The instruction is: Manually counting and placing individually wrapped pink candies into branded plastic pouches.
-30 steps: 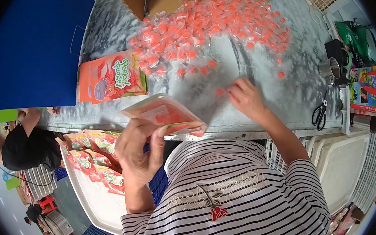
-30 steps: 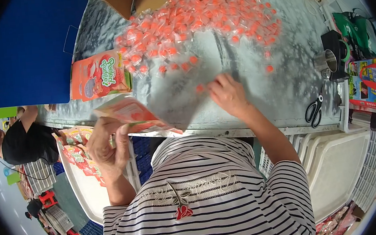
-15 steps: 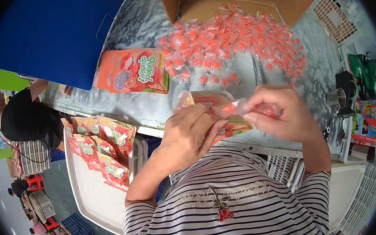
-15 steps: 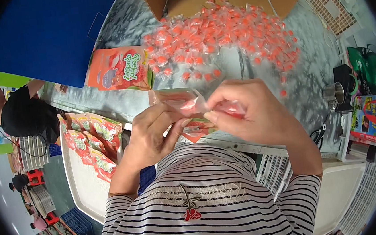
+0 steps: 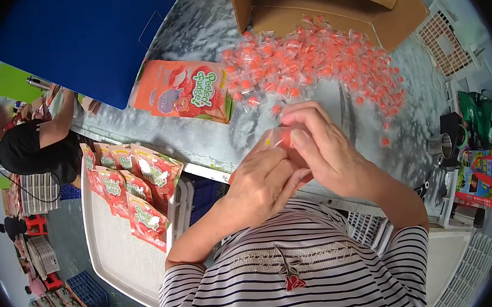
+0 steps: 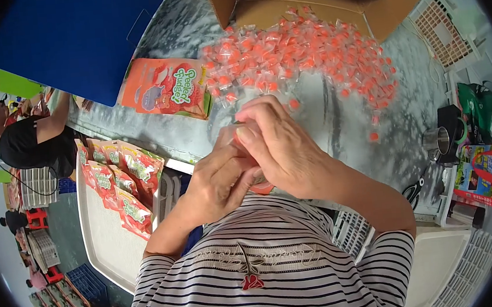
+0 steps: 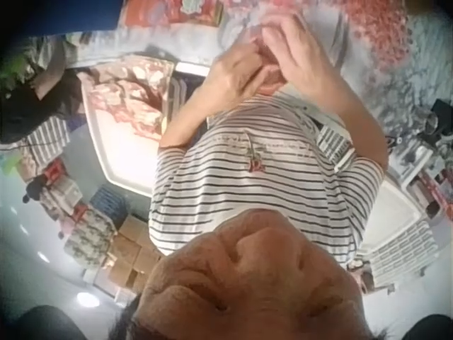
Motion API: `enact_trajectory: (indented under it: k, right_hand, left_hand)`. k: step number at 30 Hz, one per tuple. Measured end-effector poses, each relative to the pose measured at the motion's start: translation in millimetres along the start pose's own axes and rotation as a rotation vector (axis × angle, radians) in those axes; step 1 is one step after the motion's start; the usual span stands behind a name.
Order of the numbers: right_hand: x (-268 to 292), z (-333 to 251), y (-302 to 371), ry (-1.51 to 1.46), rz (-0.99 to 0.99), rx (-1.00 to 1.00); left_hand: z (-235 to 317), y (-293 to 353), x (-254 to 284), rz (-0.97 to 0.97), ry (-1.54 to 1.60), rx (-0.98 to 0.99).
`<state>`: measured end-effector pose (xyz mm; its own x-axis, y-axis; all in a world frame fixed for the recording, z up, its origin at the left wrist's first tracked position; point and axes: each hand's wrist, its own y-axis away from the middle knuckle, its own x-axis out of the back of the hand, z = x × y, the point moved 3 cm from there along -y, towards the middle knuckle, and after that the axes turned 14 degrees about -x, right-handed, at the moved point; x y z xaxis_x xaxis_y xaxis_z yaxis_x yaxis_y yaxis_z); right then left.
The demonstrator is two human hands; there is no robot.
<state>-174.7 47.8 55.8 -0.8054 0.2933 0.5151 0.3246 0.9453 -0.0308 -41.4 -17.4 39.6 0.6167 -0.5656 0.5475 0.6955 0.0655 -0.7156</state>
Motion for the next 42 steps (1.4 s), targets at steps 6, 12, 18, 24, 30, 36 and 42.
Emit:
enact_trajectory:
  k: [6,12,18,24,30,36,42]
  right_hand:
    - [22,-15,18,0.1,-0.06,0.009]
    - [4,3,33,0.464,-0.437,0.158]
    - [3,-4,47,0.367,-0.371,0.383]
    - [17,-19,43,0.433,-0.178,0.322]
    - [14,-26,41,0.6,-0.372,0.161]
    - [3,-16,16,0.645,-1.031,-0.074]
    - [13,-29,12,0.422,-0.737,0.113]
  left_hand:
    - [-4,7,8,-0.071,-0.007,0.109]
    - [10,9,13,-0.095,0.078,-0.031]
    - [-35,15,32,-0.022,0.136,0.165]
    - [-31,28,-5,-0.165,0.688,0.372]
    - [-10,25,-7,-0.172,0.485,0.36]
    - [6,33,-21,-0.168,0.433,0.317]
    - [-2,37,-22,-0.088,0.529,0.443]
